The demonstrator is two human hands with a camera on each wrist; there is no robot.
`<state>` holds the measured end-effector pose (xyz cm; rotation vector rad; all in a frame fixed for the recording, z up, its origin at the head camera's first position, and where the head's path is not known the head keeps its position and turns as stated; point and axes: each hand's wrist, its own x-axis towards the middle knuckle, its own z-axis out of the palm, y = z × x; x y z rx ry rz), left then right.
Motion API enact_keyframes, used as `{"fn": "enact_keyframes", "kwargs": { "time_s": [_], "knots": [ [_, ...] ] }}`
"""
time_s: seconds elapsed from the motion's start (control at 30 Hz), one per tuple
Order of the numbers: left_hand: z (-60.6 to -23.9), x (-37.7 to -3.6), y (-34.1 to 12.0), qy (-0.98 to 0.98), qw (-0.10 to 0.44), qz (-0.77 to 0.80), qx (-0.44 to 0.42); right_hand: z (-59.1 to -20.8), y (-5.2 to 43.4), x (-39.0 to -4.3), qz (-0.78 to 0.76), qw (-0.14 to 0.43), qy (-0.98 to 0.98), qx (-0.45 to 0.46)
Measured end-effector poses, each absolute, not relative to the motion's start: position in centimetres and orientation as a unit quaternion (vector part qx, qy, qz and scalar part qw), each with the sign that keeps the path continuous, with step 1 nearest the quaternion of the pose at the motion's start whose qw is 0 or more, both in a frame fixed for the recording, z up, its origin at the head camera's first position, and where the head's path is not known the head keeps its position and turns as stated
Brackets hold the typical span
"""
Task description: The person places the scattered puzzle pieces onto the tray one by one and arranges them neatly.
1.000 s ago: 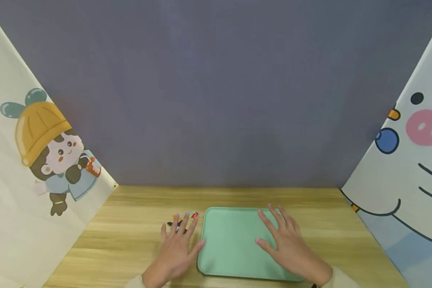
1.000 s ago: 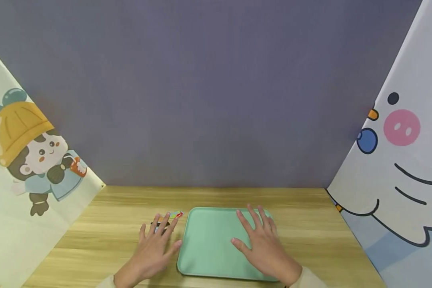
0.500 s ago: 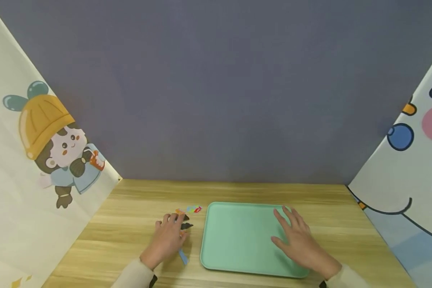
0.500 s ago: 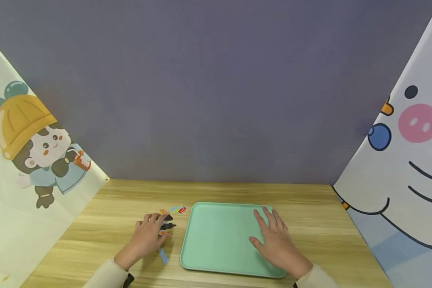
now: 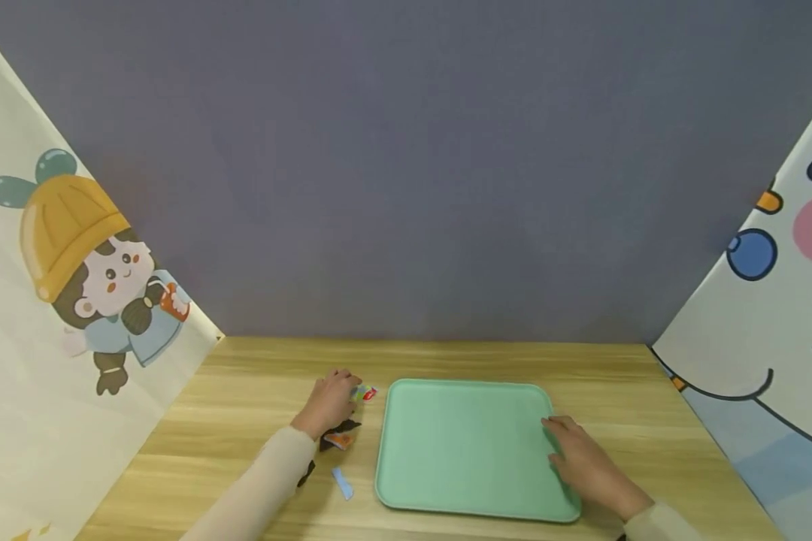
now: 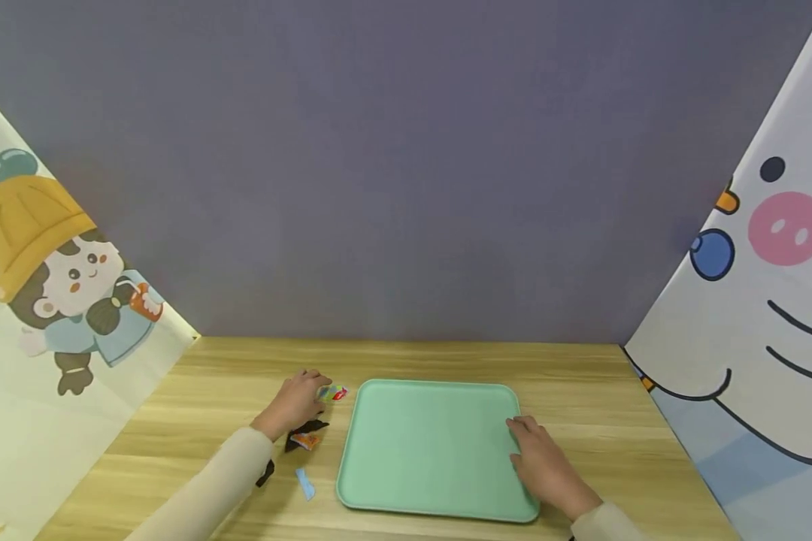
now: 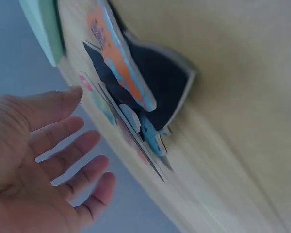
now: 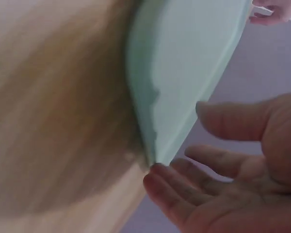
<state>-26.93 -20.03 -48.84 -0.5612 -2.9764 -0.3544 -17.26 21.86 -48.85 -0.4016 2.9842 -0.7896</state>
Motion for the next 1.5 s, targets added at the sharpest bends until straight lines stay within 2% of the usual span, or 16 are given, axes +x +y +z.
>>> {"fn": "enact_keyframes", "kwargs": {
  "time_s": [0.3, 0.73, 1.03, 1.2, 1.5],
  "knots": [
    [-49.9, -29.0, -19.0, -0.976, 0.031, -0.101, -0.189, -49.6, 22.6, -18.1, -0.265, 0.09, 0.96, -0.032],
    [-49.1, -30.6, -18.9, -0.974, -0.034, -0.109, -0.195, -49.9, 22.3, -20.3, -0.252, 0.067, 0.965, -0.036],
    [-47.9, -29.5, -18.1, -0.942, 0.025, -0.225, -0.247, -50.0, 22.9, -21.4, -0.285, 0.043, 0.954, -0.08],
    [-47.6, -28.5, -15.9, -0.928, 0.051, -0.215, -0.301, -50.0, 23.2, -21.5, -0.3, 0.045, 0.949, -0.083],
    [-49.2, -29.1, -12.9, -0.944, 0.069, -0.154, -0.285, -50.0, 23.1, -21.2, -0.303, 0.045, 0.949, -0.079]
  ]
}}
